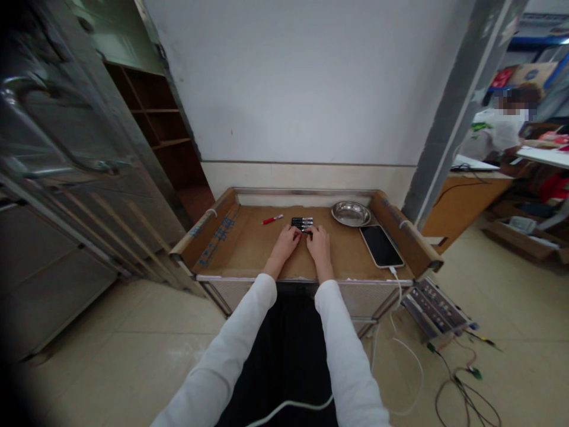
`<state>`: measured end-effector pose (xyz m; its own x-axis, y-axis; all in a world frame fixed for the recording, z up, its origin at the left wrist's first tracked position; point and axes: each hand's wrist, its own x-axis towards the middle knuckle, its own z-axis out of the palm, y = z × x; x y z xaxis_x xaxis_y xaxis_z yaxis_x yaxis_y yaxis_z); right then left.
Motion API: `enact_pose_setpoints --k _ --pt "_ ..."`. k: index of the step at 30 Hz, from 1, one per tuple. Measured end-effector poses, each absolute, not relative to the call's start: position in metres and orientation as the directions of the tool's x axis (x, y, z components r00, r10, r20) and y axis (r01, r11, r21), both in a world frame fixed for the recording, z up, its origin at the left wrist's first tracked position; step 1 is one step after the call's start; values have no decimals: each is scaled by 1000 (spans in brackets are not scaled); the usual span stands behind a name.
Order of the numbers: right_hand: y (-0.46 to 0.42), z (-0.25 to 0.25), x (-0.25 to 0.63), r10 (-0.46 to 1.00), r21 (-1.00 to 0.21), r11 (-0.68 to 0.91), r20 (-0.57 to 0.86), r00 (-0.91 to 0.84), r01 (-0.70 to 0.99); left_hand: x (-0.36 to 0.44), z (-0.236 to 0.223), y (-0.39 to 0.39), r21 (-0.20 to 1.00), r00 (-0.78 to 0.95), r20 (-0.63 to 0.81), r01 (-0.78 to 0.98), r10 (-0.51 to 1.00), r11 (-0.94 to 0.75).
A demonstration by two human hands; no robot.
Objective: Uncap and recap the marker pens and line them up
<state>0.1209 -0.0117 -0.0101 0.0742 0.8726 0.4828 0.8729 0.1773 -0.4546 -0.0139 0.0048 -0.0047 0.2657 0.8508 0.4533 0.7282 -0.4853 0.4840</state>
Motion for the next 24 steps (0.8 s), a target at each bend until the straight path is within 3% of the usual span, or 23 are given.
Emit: enact_pose_setpoints --k 24 --pt "-16 -4 117 874 -427 83 465 140 900 -13 11 -8 366 153 424 873 893 -324"
